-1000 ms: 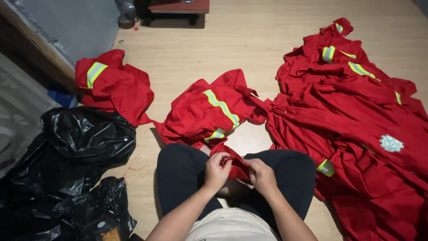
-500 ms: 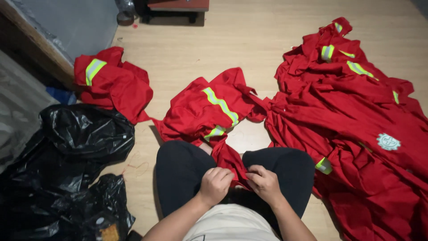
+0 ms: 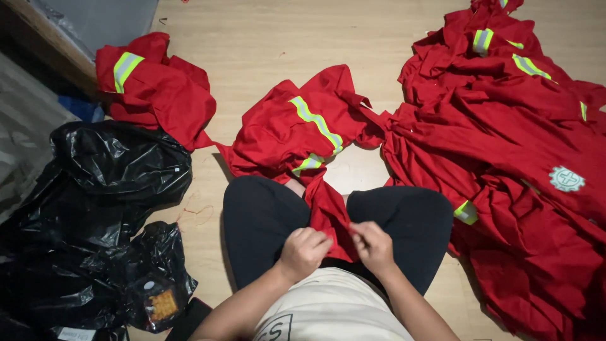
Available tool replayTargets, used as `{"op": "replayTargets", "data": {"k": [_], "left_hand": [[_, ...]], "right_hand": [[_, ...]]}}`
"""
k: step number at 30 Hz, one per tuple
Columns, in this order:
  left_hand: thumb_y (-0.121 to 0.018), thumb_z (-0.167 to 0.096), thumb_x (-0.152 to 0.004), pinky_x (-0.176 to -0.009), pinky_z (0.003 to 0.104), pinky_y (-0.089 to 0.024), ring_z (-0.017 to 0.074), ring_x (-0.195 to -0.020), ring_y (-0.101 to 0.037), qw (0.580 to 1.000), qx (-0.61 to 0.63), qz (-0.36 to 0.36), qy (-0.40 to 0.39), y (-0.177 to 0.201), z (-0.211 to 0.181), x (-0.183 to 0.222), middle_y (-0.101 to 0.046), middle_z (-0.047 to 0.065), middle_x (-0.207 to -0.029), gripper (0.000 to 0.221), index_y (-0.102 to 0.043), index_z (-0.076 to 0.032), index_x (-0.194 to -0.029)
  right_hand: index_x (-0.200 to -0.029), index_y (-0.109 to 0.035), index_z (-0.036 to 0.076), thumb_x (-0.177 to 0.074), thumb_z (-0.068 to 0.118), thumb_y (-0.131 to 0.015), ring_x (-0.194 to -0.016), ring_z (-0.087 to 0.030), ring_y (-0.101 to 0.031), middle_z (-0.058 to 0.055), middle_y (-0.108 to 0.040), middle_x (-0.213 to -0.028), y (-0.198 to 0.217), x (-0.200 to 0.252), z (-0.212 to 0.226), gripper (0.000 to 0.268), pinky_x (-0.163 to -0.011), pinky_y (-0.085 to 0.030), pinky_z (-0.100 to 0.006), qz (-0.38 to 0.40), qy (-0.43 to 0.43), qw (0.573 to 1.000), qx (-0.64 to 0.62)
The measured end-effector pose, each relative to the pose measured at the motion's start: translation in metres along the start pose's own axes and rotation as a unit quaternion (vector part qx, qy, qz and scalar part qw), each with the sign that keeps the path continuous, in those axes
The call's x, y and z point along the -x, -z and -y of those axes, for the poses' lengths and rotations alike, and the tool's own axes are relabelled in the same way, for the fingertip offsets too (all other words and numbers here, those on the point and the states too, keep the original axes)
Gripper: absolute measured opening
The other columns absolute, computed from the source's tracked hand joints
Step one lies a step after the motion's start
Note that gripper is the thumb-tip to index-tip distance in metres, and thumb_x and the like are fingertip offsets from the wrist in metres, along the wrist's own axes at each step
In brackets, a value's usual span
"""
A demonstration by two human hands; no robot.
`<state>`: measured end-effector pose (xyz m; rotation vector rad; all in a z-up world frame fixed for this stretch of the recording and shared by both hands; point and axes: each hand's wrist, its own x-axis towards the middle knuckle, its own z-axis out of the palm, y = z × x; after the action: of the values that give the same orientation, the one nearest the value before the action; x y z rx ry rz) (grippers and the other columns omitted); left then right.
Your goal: Trimming loose threads from red jumpsuits using thread nippers
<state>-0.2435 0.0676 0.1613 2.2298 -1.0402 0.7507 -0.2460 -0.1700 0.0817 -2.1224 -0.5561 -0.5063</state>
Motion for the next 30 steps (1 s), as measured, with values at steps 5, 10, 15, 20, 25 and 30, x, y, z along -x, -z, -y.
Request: {"op": "replayTargets", "data": {"k": [5,10,15,20,25,30], "left_hand": [[-0.055,-0.011,-0.101,-0.061,0.038,-0.046,0.0264,-0.069,-0.054,0.996,-0.002,-0.043,-0.079,-0.022,0.007,0.005,-0.059,0.008,-0.085,0.017,-0.067,-0.007,-0.090],[-0.054,-0.013,-0.103,-0.062,0.036,-0.052,0.0280,-0.070,-0.059,0.974,0.030,-0.134,-0.179,-0.034,0.030,0.003,-0.061,0.013,-0.089,0.021,-0.069,-0.006,-0.090],[-0.053,-0.011,-0.102,-0.062,0.036,-0.052,0.0283,-0.070,-0.060,0.960,0.041,-0.145,-0.234,-0.038,0.044,-0.010,-0.062,0.013,-0.088,0.021,-0.069,-0.006,-0.089],[-0.050,-0.012,-0.103,-0.062,0.037,-0.052,0.0298,-0.072,-0.060,0.951,0.047,-0.143,-0.269,-0.040,0.056,-0.021,-0.062,0.013,-0.088,0.025,-0.070,-0.006,-0.088],[-0.048,-0.011,-0.103,-0.063,0.038,-0.053,0.0297,-0.071,-0.060,0.940,0.053,-0.143,-0.304,-0.048,0.064,-0.028,-0.062,0.013,-0.086,0.027,-0.069,-0.005,-0.087],[-0.043,-0.010,-0.104,-0.063,0.038,-0.053,0.0300,-0.072,-0.059,0.931,0.067,-0.118,-0.338,-0.060,0.079,-0.035,-0.060,0.014,-0.085,0.031,-0.068,-0.004,-0.087]], "right_hand": [[-0.092,-0.075,0.007,-0.095,0.010,-0.062,-0.077,-0.025,-0.071,-0.008,-0.074,-0.087,-0.003,-0.021,0.012,0.013,-0.069,-0.055,-0.035,0.040,-0.125,0.988,-0.078],[-0.082,-0.073,0.004,-0.096,0.016,-0.067,-0.046,-0.013,-0.060,-0.004,-0.064,-0.059,-0.033,0.001,-0.022,0.019,-0.040,-0.052,-0.025,0.100,-0.368,0.883,-0.275],[-0.079,-0.070,0.002,-0.097,0.014,-0.066,-0.039,-0.013,-0.058,-0.005,-0.059,-0.058,-0.042,-0.001,-0.033,0.022,-0.034,-0.046,-0.025,0.065,-0.424,0.828,-0.360],[-0.083,-0.073,0.002,-0.096,0.013,-0.067,-0.041,-0.013,-0.058,-0.006,-0.061,-0.057,-0.031,-0.019,-0.034,0.018,-0.037,-0.047,-0.026,0.101,-0.362,0.877,-0.301],[-0.089,-0.080,0.005,-0.083,0.015,-0.083,-0.060,-0.011,-0.059,-0.008,-0.071,-0.064,-0.002,-0.055,-0.002,0.012,-0.055,-0.054,-0.032,0.150,-0.298,0.920,-0.207],[-0.089,-0.079,0.000,-0.085,0.003,-0.077,-0.051,-0.012,-0.065,-0.005,-0.069,-0.063,-0.003,-0.066,-0.023,0.006,-0.046,-0.054,-0.025,0.187,-0.377,0.857,-0.296]]}}
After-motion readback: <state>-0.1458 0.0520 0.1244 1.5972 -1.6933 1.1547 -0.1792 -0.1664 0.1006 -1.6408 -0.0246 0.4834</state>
